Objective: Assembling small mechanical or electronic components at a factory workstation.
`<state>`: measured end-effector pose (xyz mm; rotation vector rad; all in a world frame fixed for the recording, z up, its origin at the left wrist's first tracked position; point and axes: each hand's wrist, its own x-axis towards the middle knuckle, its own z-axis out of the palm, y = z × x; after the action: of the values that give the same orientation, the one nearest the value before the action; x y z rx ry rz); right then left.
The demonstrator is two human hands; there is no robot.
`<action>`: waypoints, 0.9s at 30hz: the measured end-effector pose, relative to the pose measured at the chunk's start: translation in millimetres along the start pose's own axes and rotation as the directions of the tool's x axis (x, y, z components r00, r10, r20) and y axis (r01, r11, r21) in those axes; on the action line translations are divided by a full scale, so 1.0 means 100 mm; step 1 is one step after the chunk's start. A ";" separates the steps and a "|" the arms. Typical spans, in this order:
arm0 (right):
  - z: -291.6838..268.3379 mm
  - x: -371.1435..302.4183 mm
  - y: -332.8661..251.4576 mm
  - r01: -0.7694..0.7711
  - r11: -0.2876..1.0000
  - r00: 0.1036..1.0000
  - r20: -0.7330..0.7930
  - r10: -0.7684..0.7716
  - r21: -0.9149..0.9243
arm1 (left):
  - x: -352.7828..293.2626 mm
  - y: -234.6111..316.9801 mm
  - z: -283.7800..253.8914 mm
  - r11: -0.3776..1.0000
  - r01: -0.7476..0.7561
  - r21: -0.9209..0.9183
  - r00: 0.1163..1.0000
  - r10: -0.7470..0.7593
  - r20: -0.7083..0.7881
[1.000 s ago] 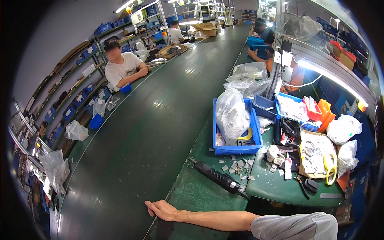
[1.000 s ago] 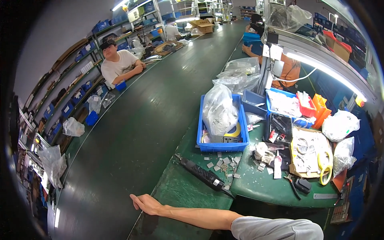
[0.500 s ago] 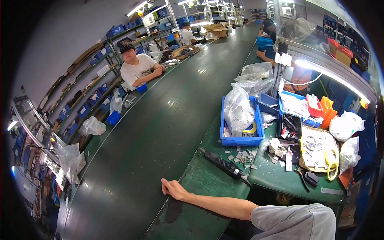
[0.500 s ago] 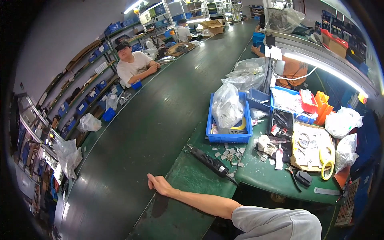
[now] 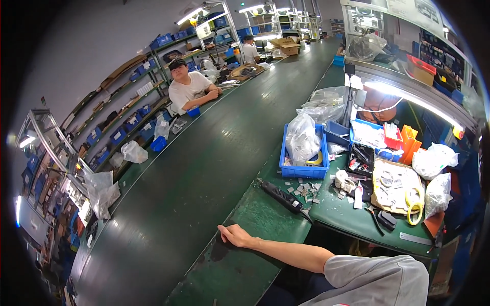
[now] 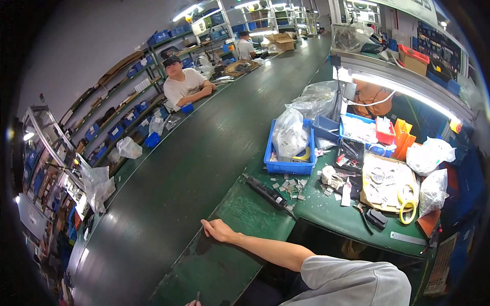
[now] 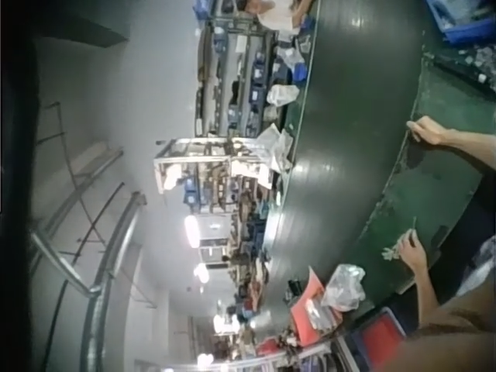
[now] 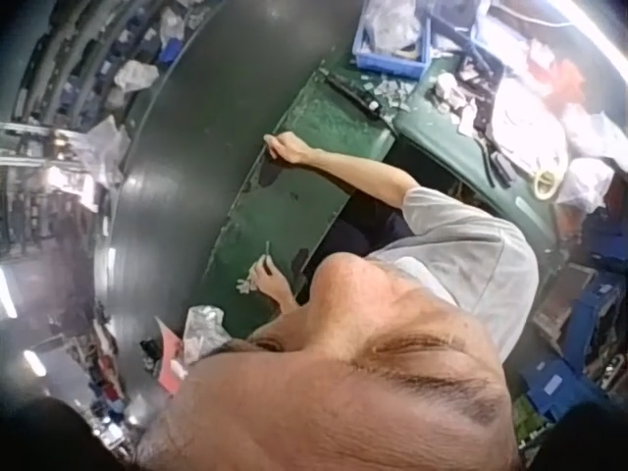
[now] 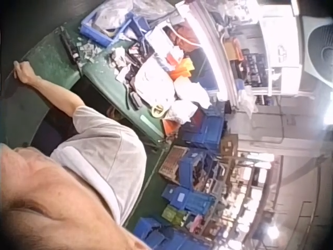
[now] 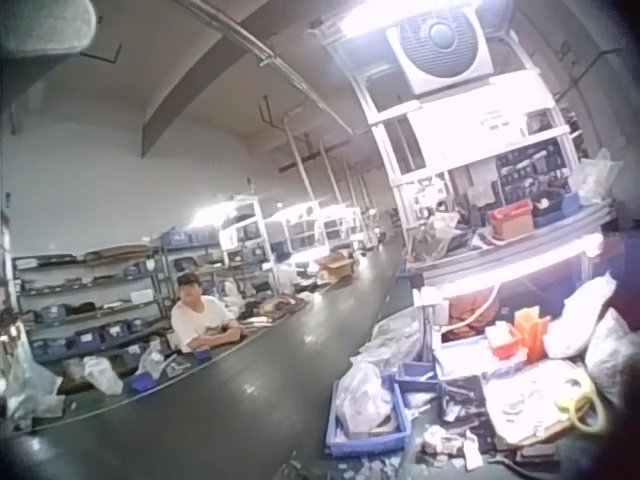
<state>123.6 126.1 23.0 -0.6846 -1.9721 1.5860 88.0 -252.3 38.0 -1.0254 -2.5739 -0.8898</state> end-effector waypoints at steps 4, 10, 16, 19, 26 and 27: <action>0.11 -0.32 0.03 -0.042 0.999 0.999 -0.009 0.042 -0.011 | -0.01 -0.03 0.00 0.998 -0.014 -0.062 0.999 0.012 -0.043; 0.31 -1.08 0.16 0.196 0.980 0.958 0.219 -0.185 -0.030 | -0.02 0.20 0.34 0.979 0.012 -0.203 0.970 -0.061 -0.235; 0.42 -1.51 -0.27 0.046 0.999 0.965 0.260 -0.045 0.005 | -0.03 0.80 0.72 0.823 -0.013 -0.568 0.989 -0.073 -0.129; 0.45 -1.49 -0.15 0.097 0.995 0.953 0.292 -0.086 -0.025 | -0.13 0.89 0.82 0.809 -0.037 -0.586 0.993 -0.034 -0.111; 0.47 -1.44 -0.09 0.156 0.983 0.946 0.302 -0.121 -0.095 | -0.17 0.71 0.66 0.874 -0.015 -0.486 0.998 -0.013 -0.055; 0.51 -1.43 -0.08 0.170 0.983 0.953 0.266 -0.144 -0.076 | -0.17 0.65 0.57 0.895 -0.007 -0.446 0.995 -0.038 -0.091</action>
<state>195.4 -7.8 10.4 -0.3577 -2.2442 1.5548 145.5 -189.6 15.0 -1.0360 -2.3483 -1.5460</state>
